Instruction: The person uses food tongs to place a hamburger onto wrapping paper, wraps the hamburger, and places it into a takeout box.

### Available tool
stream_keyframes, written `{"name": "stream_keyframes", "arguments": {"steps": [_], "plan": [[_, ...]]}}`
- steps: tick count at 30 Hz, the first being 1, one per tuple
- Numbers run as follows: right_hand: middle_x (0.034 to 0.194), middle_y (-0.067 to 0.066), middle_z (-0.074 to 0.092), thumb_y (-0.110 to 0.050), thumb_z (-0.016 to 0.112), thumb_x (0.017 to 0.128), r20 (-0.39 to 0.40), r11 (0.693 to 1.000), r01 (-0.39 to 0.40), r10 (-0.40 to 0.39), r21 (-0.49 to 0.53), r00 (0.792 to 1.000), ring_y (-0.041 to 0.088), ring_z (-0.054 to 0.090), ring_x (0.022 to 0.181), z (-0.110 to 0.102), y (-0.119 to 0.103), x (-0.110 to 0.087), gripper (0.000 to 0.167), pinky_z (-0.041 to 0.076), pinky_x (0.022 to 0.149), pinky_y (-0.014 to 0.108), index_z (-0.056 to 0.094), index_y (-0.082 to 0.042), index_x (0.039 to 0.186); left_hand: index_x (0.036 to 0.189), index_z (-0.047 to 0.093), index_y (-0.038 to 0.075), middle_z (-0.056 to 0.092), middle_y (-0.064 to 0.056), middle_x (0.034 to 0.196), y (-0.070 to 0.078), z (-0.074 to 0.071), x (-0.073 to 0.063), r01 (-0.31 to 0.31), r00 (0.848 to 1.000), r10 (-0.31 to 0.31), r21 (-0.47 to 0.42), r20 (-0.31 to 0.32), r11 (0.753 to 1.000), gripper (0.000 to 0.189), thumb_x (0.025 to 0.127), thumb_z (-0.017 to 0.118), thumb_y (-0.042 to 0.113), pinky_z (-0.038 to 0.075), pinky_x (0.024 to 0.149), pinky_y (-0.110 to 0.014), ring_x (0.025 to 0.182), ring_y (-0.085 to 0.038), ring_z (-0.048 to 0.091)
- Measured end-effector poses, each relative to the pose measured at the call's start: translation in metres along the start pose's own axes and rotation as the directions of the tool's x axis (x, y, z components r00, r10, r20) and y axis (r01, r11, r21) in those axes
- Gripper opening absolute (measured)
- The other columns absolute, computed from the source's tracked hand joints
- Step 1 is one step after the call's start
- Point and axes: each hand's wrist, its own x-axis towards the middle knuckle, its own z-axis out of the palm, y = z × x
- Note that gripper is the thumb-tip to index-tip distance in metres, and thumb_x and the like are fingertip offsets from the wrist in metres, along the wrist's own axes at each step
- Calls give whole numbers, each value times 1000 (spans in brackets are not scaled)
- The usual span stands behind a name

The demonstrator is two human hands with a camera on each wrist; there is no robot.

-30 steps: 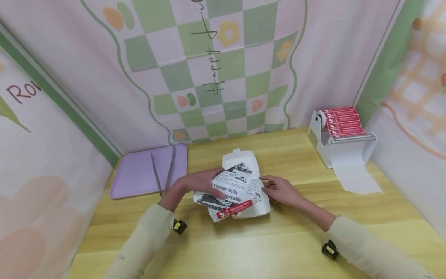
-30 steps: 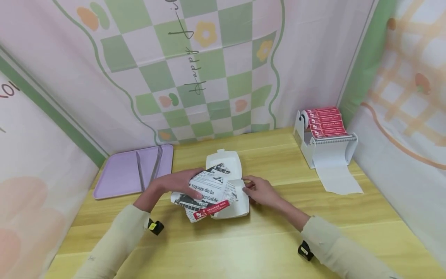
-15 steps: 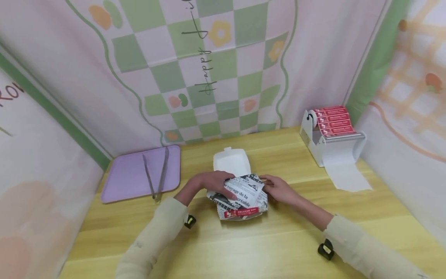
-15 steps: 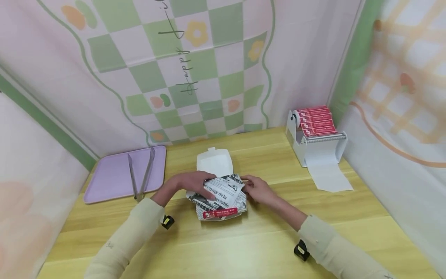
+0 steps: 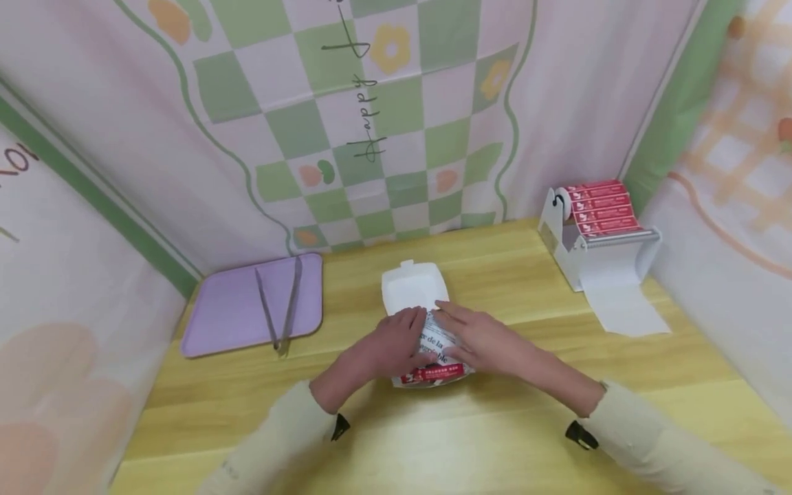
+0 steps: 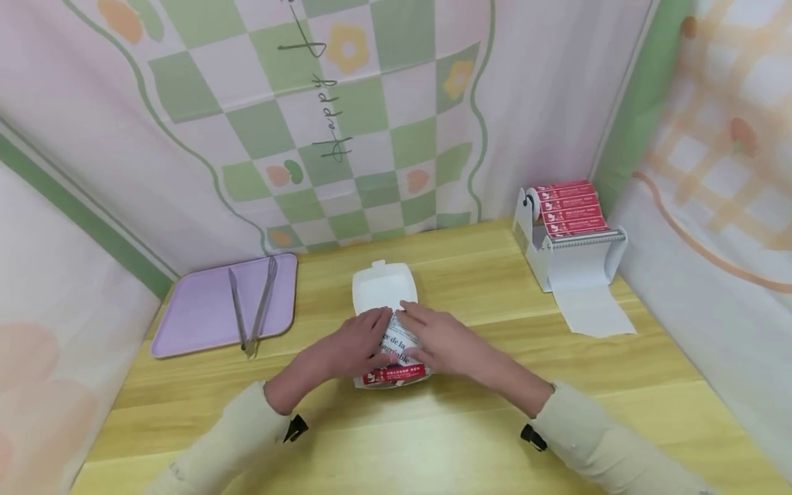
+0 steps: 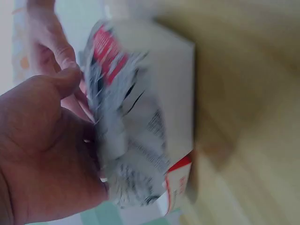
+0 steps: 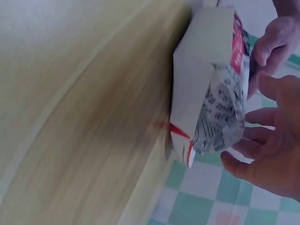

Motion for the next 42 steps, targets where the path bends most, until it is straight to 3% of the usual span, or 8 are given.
{"name": "stream_keyframes", "arguments": {"steps": [4,14,21,27,31,34,38,42], "plan": [[151,27,42,-30,70,93,103,994,32,-22,-101,994,39,47,137,9,-5,-1,74,45,109,51,39,9,147,159,8,0,16,-18,166,4,15,-1,4,999,-2,51,-32,999,88,101,37,60,31,121,-47,153,-30,22],[157,23,37,-37,63,96,125,983,25,-1,-184,992,36,40,144,28,-5,-4,74,43,109,56,34,3,152,158,16,1,28,-16,162,4,40,1,48,986,-22,158,-164,986,88,100,31,66,35,119,-49,150,-27,31],[145,23,52,-25,67,94,109,995,-38,28,90,994,39,53,132,7,11,11,58,46,107,54,50,3,142,156,18,1,33,-16,159,1,49,3,30,975,6,158,-224,987,87,100,30,66,37,117,-49,147,-27,35],[138,26,57,-20,60,98,-16,925,-224,240,308,971,44,58,121,-10,60,63,49,49,102,57,51,4,140,159,13,3,23,-15,164,-1,47,2,27,985,-9,105,-173,994,88,100,29,66,31,121,-50,152,-27,26],[145,34,46,-26,56,101,165,881,-325,284,345,944,48,52,128,5,93,104,64,46,106,57,32,6,151,160,11,7,15,-11,168,-3,47,-6,11,985,2,72,-174,997,84,101,30,64,26,123,-51,155,-26,18],[144,33,47,-28,53,103,281,848,-377,283,374,917,47,51,129,18,107,122,61,46,106,55,33,5,151,161,15,13,17,-9,168,2,48,-16,-52,979,65,71,-194,996,75,103,35,57,27,123,-49,155,-26,18],[127,25,62,-21,54,103,226,842,-354,282,408,932,39,59,116,21,110,134,39,51,96,50,57,3,133,159,24,21,25,-8,165,9,46,-24,-109,962,131,103,-240,989,64,104,42,48,32,121,-44,153,-25,25],[116,20,65,-20,59,100,123,841,-291,264,455,957,34,60,110,9,100,138,28,49,98,49,62,1,118,158,27,23,28,-6,164,6,44,-24,-100,956,134,140,-261,985,61,104,43,46,34,120,-42,152,-24,27]]}}
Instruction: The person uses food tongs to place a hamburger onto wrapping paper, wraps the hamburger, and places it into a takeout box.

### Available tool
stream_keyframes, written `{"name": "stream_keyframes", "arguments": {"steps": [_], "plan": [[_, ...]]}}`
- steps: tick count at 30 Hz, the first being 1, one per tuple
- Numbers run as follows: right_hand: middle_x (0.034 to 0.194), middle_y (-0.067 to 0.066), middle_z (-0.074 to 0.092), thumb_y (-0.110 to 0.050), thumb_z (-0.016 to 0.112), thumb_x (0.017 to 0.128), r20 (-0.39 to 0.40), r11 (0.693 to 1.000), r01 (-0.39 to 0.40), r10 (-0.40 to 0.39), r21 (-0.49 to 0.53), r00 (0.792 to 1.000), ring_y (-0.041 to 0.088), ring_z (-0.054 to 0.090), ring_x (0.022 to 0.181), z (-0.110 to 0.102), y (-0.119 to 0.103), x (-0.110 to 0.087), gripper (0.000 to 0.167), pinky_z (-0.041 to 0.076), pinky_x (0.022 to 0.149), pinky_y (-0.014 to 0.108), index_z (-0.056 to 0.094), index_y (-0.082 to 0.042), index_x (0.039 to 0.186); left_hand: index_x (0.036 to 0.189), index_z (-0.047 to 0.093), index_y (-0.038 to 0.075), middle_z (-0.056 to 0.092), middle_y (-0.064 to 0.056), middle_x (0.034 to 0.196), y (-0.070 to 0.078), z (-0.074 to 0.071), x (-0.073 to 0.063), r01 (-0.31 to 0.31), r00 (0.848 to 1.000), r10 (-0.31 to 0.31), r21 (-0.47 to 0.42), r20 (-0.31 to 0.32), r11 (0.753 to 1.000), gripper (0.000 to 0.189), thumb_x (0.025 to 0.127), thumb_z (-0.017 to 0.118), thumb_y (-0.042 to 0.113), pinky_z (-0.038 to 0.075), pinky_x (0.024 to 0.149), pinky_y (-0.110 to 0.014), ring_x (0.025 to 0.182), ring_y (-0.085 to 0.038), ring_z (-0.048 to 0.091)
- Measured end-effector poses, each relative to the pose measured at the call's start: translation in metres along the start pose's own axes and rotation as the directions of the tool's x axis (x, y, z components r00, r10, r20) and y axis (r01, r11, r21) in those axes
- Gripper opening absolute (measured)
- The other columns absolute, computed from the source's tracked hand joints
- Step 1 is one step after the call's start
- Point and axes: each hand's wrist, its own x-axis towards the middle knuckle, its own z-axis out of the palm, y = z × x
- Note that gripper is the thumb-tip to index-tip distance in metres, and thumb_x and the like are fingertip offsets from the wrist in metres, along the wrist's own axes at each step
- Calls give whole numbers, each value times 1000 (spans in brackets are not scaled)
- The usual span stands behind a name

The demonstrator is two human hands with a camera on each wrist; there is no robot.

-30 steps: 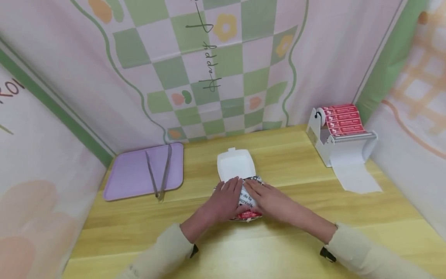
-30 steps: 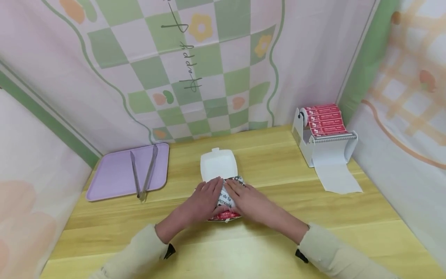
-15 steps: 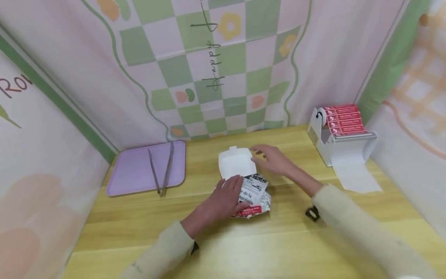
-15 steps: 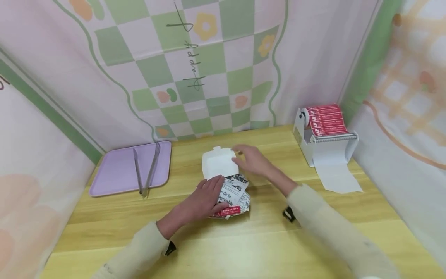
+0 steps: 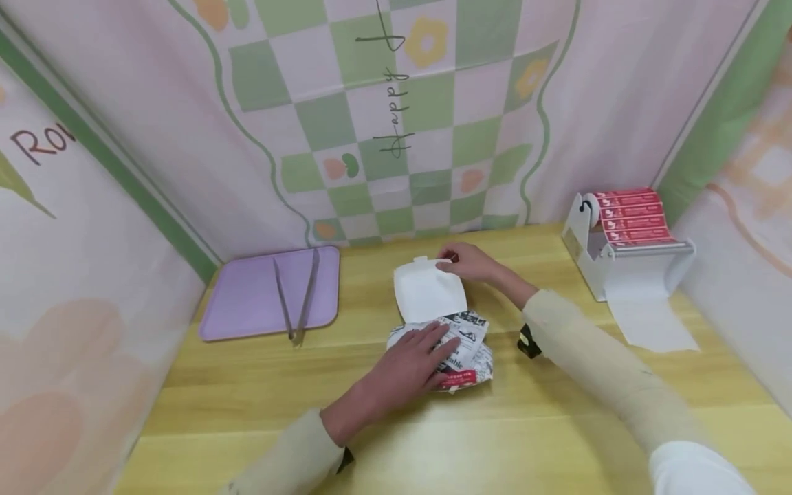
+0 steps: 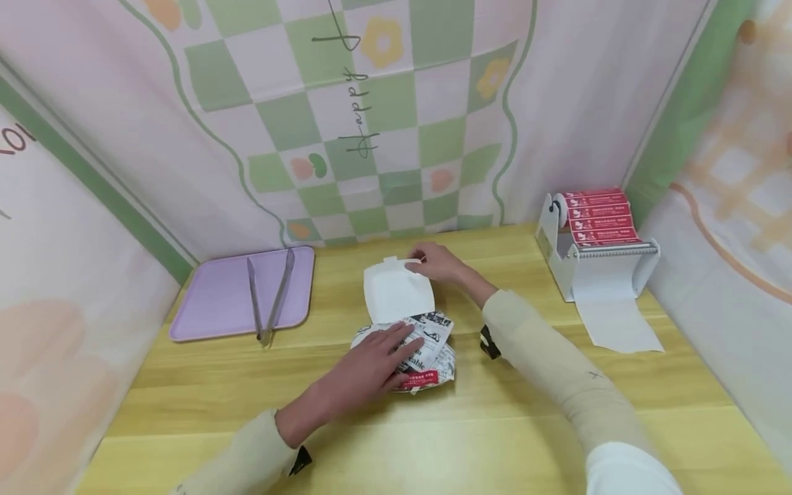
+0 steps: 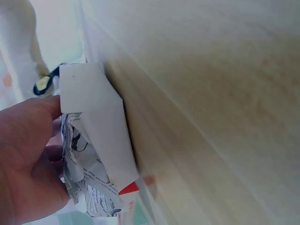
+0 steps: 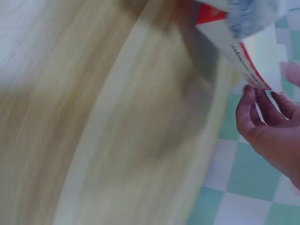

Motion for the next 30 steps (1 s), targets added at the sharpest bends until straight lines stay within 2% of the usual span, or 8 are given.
{"name": "stream_keyframes", "arguments": {"steps": [8,15,20,21,23,25,28,30], "plan": [[113,8,62,-22,60,99,76,968,248,-251,46,965,21,56,104,-20,-40,-45,30,47,91,38,61,-7,125,157,30,25,29,-5,164,-8,4,4,-43,998,44,17,-34,999,61,103,47,46,34,120,-45,152,-24,27],[132,2,60,-32,68,92,151,916,387,-370,-105,917,19,57,118,-9,-55,-90,50,50,97,43,53,-17,137,135,59,19,57,-2,140,-4,-2,-12,-117,970,120,29,-212,993,40,97,63,34,45,112,-36,133,-19,51],[146,5,52,-38,70,90,169,877,432,-403,-211,899,27,51,131,8,-59,-115,64,46,105,54,47,-23,147,103,71,17,68,6,99,10,-5,-52,-10,986,-37,-281,-161,960,11,95,64,21,53,81,-16,90,-3,61],[147,6,51,-39,70,90,164,868,439,-410,-230,897,29,50,132,11,-60,-119,64,45,105,55,47,-23,147,99,72,16,68,6,92,12,-4,-59,38,991,-87,-417,-99,908,9,95,64,18,53,73,-15,81,-1,60],[146,8,52,-40,69,90,145,849,457,-434,-264,889,31,51,132,15,-60,-125,62,46,104,55,49,-23,146,94,72,11,70,4,83,15,0,-69,167,984,-164,-699,72,695,10,95,63,16,52,62,-15,68,0,60],[146,11,53,-37,67,93,129,820,487,-471,-302,873,33,52,131,18,-59,-129,57,47,103,56,51,-22,145,99,71,6,73,-1,82,19,7,-73,298,952,-176,-880,248,370,15,97,61,16,54,59,-18,62,-3,63],[141,14,57,-33,66,94,93,768,533,-538,-354,838,33,55,127,26,-56,-133,48,49,101,55,57,-20,140,115,65,-1,76,-13,96,25,20,-69,404,899,-132,-907,417,-114,28,101,56,22,60,67,-23,68,-11,71],[139,14,59,-31,67,93,70,749,552,-569,-368,819,33,56,125,33,-55,-132,43,49,98,54,61,-19,135,122,59,-4,75,-17,102,30,28,-63,394,878,-132,-850,461,-351,36,102,53,25,61,73,-25,74,-13,73]]}}
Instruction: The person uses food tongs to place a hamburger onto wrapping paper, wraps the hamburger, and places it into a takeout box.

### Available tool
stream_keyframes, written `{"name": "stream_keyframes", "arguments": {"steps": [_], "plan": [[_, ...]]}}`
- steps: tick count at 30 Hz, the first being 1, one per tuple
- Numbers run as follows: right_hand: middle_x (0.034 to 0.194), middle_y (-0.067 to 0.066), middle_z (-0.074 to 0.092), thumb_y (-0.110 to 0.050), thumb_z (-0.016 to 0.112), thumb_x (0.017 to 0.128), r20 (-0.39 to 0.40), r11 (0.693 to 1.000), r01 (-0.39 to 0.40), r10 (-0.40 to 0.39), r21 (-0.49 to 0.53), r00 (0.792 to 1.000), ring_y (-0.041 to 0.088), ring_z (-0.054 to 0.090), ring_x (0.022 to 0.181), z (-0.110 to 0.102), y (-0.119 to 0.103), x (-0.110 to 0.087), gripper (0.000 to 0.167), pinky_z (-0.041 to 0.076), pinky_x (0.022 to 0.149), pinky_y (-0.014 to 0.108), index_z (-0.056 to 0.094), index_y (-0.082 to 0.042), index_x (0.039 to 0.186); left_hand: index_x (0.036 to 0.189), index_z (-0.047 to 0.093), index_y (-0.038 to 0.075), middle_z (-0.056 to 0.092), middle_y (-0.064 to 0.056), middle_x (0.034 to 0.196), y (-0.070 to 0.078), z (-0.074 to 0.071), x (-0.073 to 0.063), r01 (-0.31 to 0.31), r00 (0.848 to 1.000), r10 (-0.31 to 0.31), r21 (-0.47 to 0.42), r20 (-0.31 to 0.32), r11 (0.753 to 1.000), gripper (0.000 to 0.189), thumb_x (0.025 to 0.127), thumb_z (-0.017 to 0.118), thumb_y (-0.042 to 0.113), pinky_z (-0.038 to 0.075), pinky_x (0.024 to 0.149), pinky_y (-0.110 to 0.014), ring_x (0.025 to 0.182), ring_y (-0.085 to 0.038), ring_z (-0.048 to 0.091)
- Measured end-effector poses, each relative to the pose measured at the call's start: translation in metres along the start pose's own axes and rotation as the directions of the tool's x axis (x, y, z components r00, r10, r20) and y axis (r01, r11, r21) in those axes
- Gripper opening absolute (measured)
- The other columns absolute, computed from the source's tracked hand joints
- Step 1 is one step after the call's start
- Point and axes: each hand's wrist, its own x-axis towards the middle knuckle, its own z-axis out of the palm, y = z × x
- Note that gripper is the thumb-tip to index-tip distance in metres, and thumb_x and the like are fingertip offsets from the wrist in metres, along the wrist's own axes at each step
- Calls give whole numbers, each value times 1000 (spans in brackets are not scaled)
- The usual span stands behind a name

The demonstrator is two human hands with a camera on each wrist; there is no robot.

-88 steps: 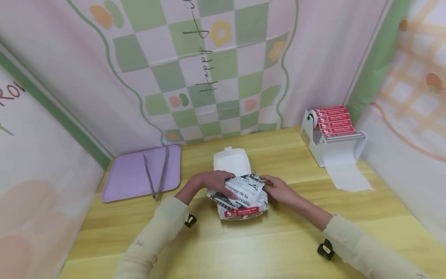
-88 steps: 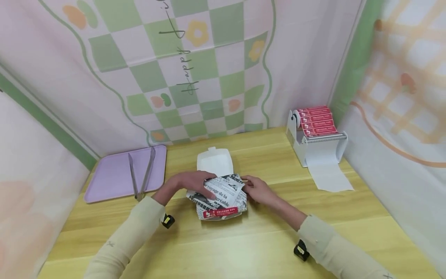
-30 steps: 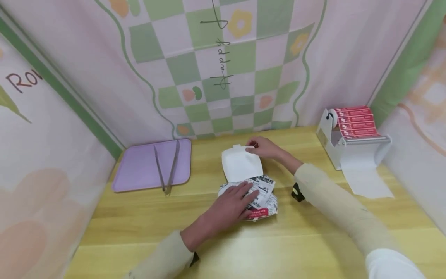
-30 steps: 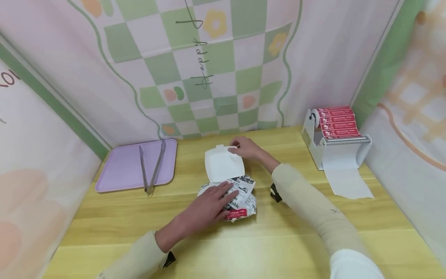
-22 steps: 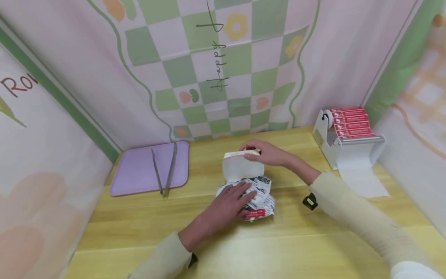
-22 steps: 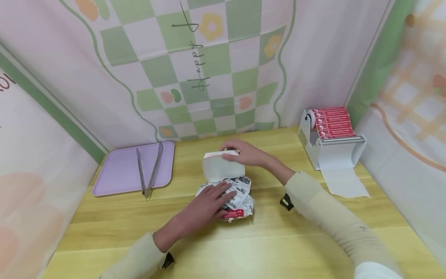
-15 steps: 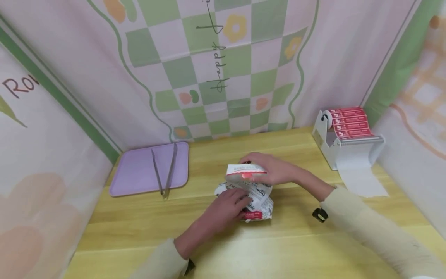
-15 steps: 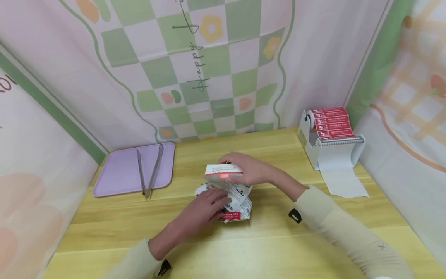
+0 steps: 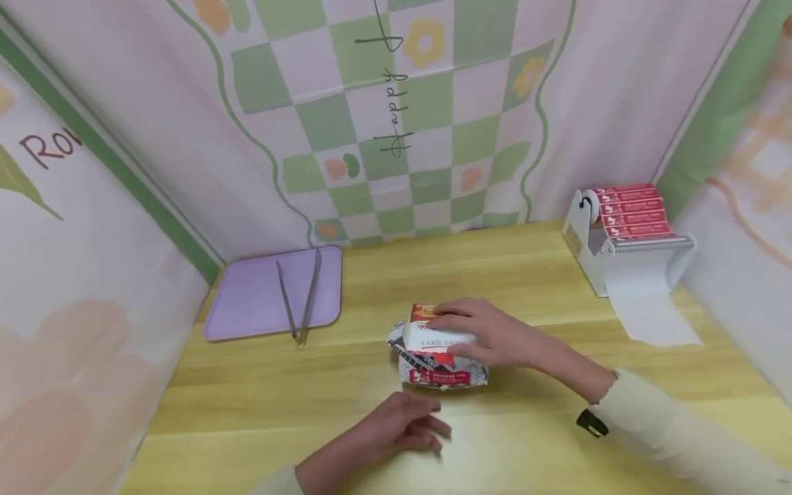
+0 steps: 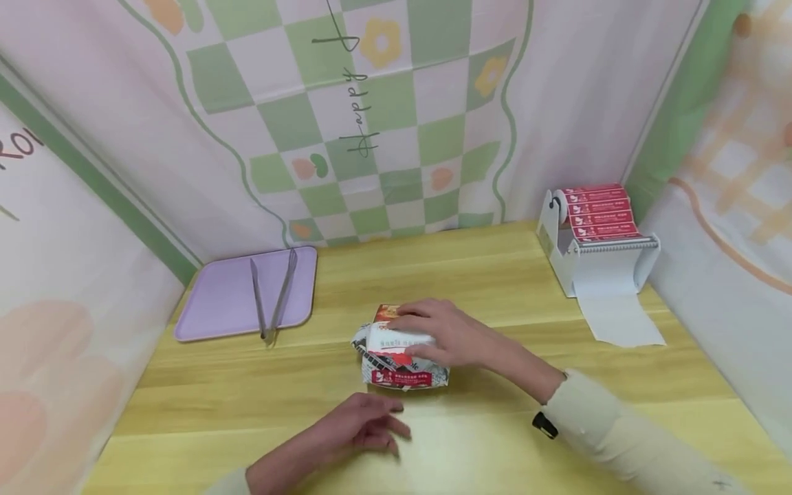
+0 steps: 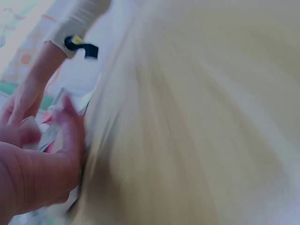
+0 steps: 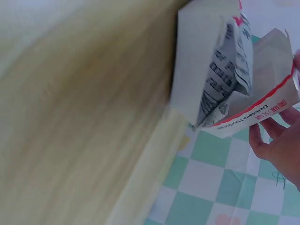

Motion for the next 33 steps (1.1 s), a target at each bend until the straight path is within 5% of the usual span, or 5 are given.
{"name": "stream_keyframes", "arguments": {"steps": [3,6,10,18,33], "plan": [[140,14,57,-33,68,91,-15,1000,-7,7,-16,1000,31,54,125,7,-3,-2,41,48,95,51,61,-21,129,124,56,-7,75,-16,103,-3,9,14,-14,998,-2,-235,-67,972,41,102,53,27,61,77,-26,81,-16,74],[144,11,53,-37,66,92,19,1000,-24,25,-7,1000,28,49,128,16,-5,0,43,43,91,44,58,-24,132,125,56,-6,76,-11,99,-5,12,23,-61,988,13,-313,-152,948,40,104,50,27,61,75,-25,84,-16,75],[150,7,46,-39,62,93,69,998,-56,58,-29,996,27,40,133,24,-8,0,52,35,91,41,52,-31,143,130,54,-2,77,-9,95,-5,16,29,-76,979,5,-346,-202,935,34,105,47,21,59,70,-21,82,-14,75],[163,8,29,-43,54,99,207,986,-99,125,-134,970,37,19,149,36,-11,-6,51,32,103,56,43,-42,149,131,53,-2,76,-7,93,-2,21,33,-85,978,4,-378,-209,922,32,104,43,14,57,67,-19,81,-13,73],[162,7,32,-42,49,102,203,983,-85,117,-161,972,37,23,146,36,-10,-4,48,33,98,52,40,-47,149,133,50,-4,75,-7,94,1,19,29,-77,981,-4,-413,-192,908,35,105,44,17,57,69,-18,79,-11,72]]}}
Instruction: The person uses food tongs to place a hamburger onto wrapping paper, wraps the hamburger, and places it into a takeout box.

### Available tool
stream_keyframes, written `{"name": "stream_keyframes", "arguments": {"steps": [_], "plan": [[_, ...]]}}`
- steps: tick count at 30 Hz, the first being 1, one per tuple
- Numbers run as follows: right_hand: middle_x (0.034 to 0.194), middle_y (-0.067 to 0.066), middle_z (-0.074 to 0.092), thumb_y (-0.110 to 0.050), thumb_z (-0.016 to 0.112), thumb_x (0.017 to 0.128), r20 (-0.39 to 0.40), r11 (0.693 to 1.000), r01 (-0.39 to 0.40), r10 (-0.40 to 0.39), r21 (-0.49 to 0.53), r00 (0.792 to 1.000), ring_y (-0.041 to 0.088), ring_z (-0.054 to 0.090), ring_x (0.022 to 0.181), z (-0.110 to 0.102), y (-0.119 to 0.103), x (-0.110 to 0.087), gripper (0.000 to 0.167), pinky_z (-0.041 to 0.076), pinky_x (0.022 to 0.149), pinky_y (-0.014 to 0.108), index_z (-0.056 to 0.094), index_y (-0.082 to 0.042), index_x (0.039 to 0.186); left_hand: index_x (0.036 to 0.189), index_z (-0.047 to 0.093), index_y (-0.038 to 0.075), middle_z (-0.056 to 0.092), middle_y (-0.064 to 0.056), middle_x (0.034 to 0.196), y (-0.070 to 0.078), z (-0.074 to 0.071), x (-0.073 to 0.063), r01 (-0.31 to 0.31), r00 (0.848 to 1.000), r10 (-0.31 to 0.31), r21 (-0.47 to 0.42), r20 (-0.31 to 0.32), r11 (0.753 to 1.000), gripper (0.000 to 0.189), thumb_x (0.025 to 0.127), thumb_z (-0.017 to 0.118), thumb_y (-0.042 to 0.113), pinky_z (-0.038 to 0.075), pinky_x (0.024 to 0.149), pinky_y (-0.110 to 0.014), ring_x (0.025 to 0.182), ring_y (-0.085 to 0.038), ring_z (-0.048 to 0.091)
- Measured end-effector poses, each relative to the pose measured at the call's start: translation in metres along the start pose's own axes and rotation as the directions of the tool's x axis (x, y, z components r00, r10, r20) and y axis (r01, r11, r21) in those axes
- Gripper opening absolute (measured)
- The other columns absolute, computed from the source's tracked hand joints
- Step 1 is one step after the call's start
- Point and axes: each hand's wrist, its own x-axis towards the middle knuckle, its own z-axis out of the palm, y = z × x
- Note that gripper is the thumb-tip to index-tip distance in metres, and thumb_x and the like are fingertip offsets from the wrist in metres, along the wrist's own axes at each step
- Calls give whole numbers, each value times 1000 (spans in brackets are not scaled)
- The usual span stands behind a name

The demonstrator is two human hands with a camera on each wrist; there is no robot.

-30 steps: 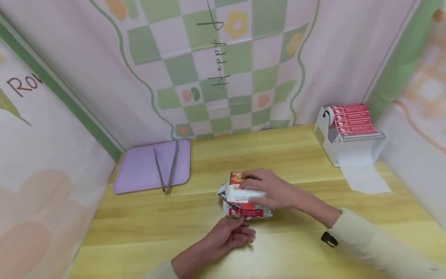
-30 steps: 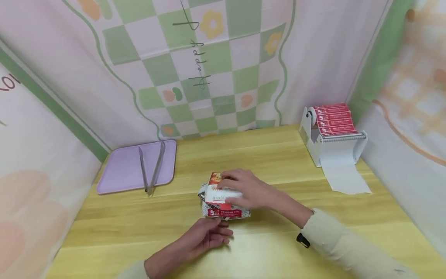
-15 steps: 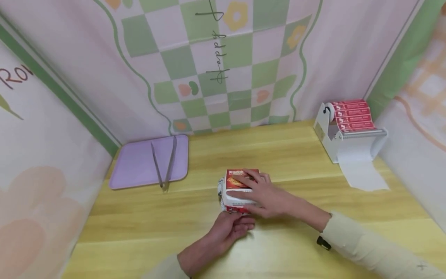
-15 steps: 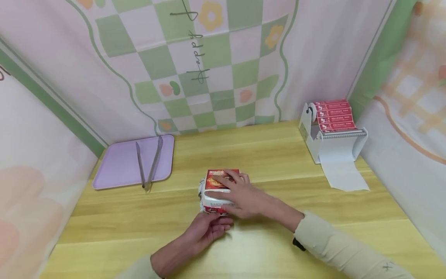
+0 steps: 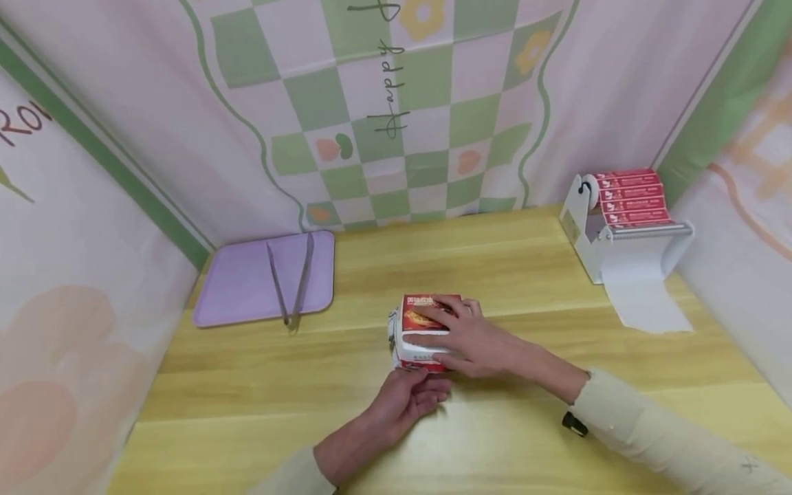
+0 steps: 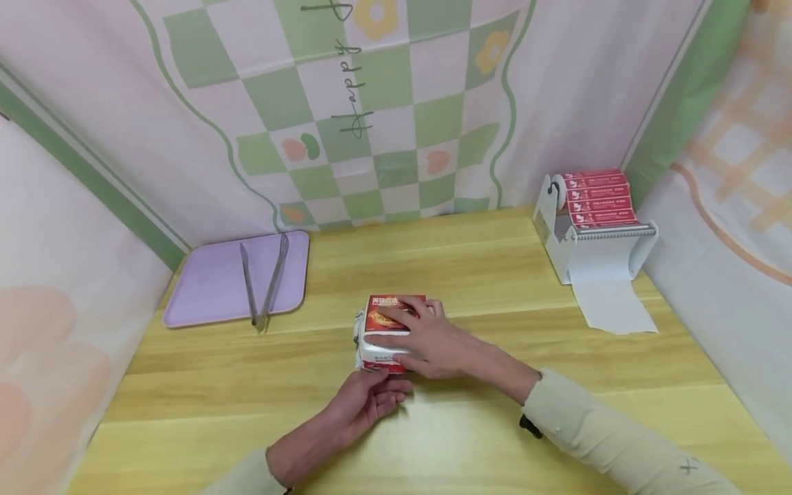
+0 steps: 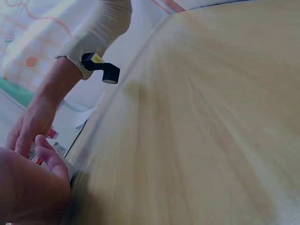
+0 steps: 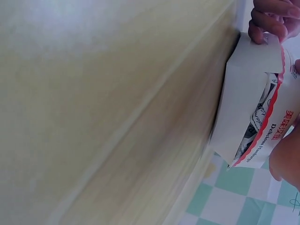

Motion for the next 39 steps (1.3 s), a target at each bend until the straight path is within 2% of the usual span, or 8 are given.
{"name": "stream_keyframes", "arguments": {"steps": [4,10,17,23,31,36,39], "plan": [[161,7,33,-42,49,101,11,1000,-12,12,6,1000,37,23,146,2,0,0,48,32,99,53,40,-49,148,131,51,-5,74,-6,93,1,0,0,-3,1000,3,11,-4,1000,35,105,44,17,57,69,-18,78,-10,71],[162,6,33,-41,50,101,29,1000,-17,17,-4,999,36,23,146,2,1,1,49,33,99,53,39,-49,148,125,57,-7,73,-5,90,-2,-2,4,-4,1000,4,54,-8,999,31,98,49,5,55,66,-16,74,-8,68],[160,7,35,-43,54,100,13,1000,-14,15,-17,1000,38,25,144,1,1,4,49,33,96,53,42,-47,147,125,55,-3,71,-3,87,-3,-1,9,-12,1000,14,67,-22,998,26,102,50,9,53,61,-14,70,-6,65],[157,5,40,-39,59,98,-16,999,-40,41,34,999,36,31,140,-1,2,8,49,32,93,50,47,-46,145,113,59,0,71,-1,83,-3,0,11,-14,998,20,96,-63,995,18,102,53,13,51,56,-14,65,-4,64],[159,4,38,-39,56,100,21,991,-63,61,121,998,36,32,142,-11,6,11,50,30,96,50,44,-43,148,106,63,0,69,0,78,-3,1,12,12,996,0,123,-93,992,18,101,54,14,51,52,-14,58,-4,62],[161,2,36,-38,52,102,26,978,-96,93,187,995,33,31,144,-14,7,12,49,29,95,47,43,-40,149,104,64,-1,69,1,75,-1,0,12,24,997,-16,112,-76,993,19,101,54,15,50,52,-15,57,-4,61],[160,2,37,-38,52,102,19,974,-99,97,203,995,32,31,143,-16,8,13,48,29,96,47,44,-40,149,102,64,0,69,0,75,0,0,11,26,998,-22,71,-57,997,16,99,54,12,51,53,-15,58,-5,62]]}}
